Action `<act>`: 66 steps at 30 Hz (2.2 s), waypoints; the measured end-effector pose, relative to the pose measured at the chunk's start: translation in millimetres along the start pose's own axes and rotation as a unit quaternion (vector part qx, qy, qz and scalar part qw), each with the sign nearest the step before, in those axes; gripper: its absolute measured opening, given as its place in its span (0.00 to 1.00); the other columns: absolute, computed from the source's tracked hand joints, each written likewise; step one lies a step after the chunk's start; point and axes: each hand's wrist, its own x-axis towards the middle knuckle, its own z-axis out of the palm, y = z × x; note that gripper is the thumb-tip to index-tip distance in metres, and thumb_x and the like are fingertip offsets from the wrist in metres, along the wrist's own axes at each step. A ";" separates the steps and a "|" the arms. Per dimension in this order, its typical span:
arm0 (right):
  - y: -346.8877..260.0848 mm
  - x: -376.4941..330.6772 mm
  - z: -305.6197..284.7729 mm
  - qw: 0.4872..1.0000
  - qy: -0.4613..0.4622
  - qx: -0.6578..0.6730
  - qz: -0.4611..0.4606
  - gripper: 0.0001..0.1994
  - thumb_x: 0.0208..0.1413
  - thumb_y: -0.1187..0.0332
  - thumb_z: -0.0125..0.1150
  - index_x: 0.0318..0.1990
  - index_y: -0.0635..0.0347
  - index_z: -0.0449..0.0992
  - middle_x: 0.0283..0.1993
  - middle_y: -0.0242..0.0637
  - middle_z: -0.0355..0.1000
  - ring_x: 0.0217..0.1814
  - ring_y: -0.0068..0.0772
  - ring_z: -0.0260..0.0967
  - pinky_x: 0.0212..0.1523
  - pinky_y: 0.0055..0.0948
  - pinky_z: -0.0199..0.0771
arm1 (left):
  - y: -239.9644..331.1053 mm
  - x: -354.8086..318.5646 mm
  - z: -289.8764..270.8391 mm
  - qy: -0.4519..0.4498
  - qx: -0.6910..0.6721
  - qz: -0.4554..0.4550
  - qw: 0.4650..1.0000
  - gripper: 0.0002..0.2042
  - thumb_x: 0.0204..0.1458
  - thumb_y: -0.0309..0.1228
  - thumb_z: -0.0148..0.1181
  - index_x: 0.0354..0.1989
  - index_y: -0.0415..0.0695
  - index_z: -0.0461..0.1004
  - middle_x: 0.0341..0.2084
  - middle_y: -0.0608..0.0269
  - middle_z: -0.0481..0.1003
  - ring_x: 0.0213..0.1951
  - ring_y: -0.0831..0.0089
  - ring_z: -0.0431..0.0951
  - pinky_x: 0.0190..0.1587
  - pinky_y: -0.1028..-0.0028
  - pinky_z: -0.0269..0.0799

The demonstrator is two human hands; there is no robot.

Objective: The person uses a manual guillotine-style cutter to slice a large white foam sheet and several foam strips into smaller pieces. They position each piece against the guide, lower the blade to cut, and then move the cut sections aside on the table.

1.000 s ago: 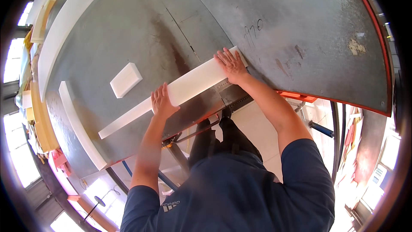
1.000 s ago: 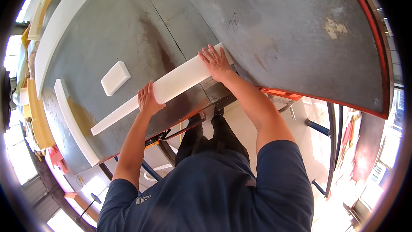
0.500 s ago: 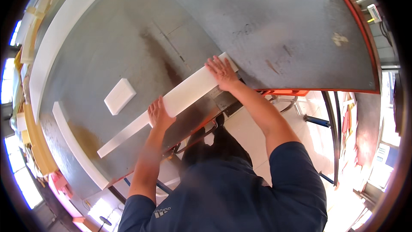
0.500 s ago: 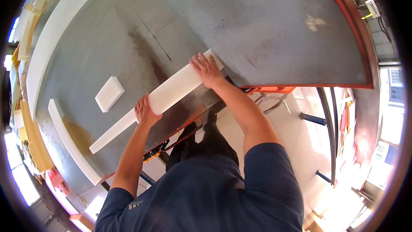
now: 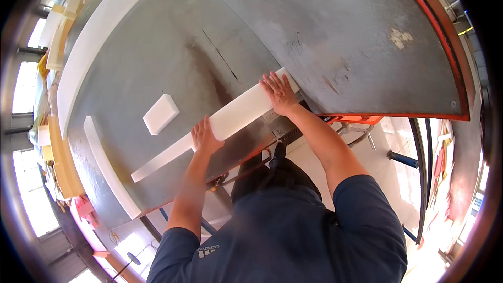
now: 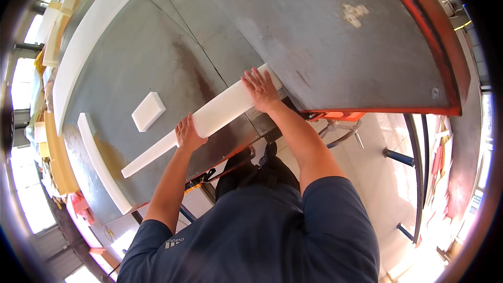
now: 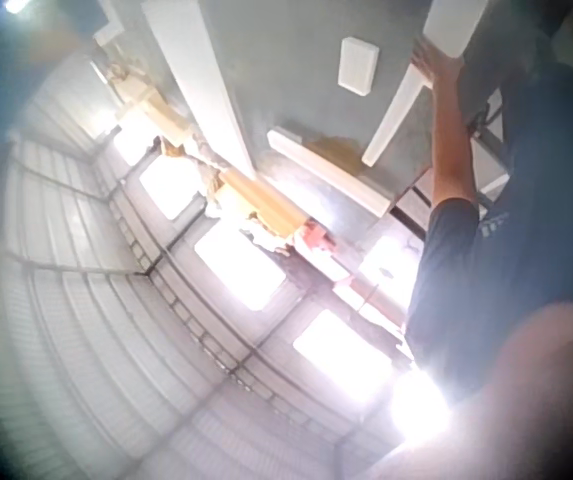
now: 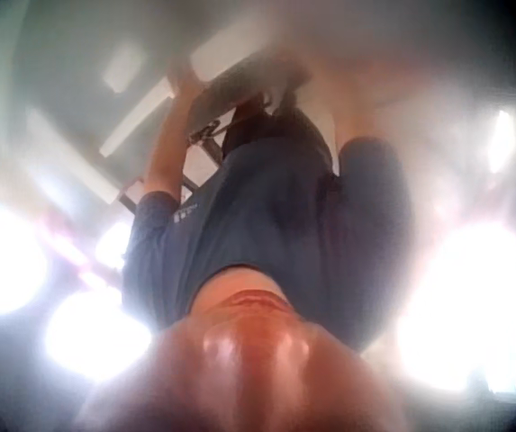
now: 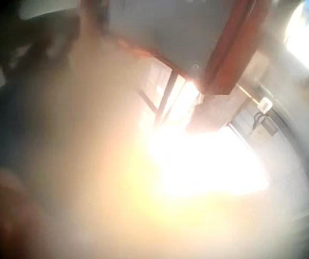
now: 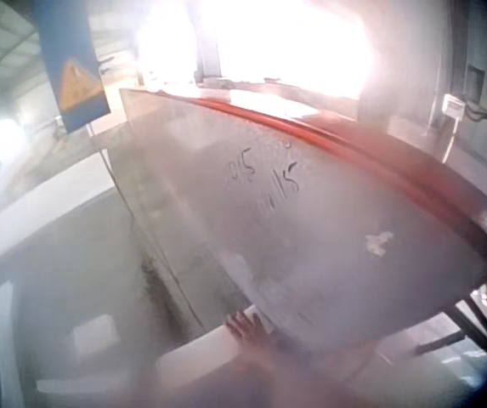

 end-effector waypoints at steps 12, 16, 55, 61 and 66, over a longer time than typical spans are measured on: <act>3.7 -3.7 -3.2 0.999 -0.028 0.004 -0.017 0.42 0.55 0.69 0.59 0.77 0.49 0.46 0.82 0.35 0.39 0.84 0.44 0.31 0.80 0.56 0.32 | -0.6 -4.8 2.3 -0.010 -0.023 0.000 1.000 0.58 0.30 0.48 0.81 0.72 0.43 0.52 0.65 0.49 0.62 0.69 0.52 0.59 0.74 0.53 0.47; 4.5 2.3 -21.3 0.998 -0.052 -0.006 -0.033 0.47 0.49 0.69 0.65 0.77 0.47 0.46 0.82 0.33 0.42 0.84 0.41 0.35 0.79 0.54 0.36 | -6.1 -7.5 7.8 0.026 -0.062 0.007 0.998 0.58 0.30 0.47 0.81 0.71 0.43 0.53 0.66 0.51 0.61 0.70 0.54 0.57 0.74 0.50 0.44; 26.8 16.4 -1.2 0.991 -0.066 -0.040 -0.107 0.57 0.37 0.68 0.76 0.77 0.50 0.46 0.79 0.37 0.48 0.82 0.44 0.40 0.79 0.51 0.45 | -13.6 -8.2 43.2 0.098 -0.050 -0.015 0.994 0.55 0.27 0.46 0.83 0.68 0.44 0.59 0.55 0.54 0.69 0.63 0.55 0.65 0.70 0.53 0.48; 27.9 21.2 13.4 0.989 -0.016 -0.025 -0.147 0.56 0.39 0.64 0.77 0.77 0.52 0.47 0.79 0.38 0.49 0.82 0.45 0.42 0.77 0.55 0.48 | -18.2 -9.9 43.6 0.074 -0.069 -0.034 0.994 0.56 0.26 0.46 0.84 0.68 0.45 0.59 0.58 0.54 0.68 0.65 0.55 0.64 0.72 0.53 0.46; 72.7 33.5 44.1 0.964 0.081 -0.162 -0.194 0.49 0.49 0.58 0.70 0.76 0.58 0.47 0.78 0.45 0.49 0.81 0.50 0.44 0.77 0.55 0.46 | -9.9 1.7 34.6 0.081 -0.063 -0.013 0.995 0.55 0.27 0.45 0.84 0.68 0.45 0.60 0.57 0.55 0.69 0.64 0.56 0.65 0.71 0.53 0.48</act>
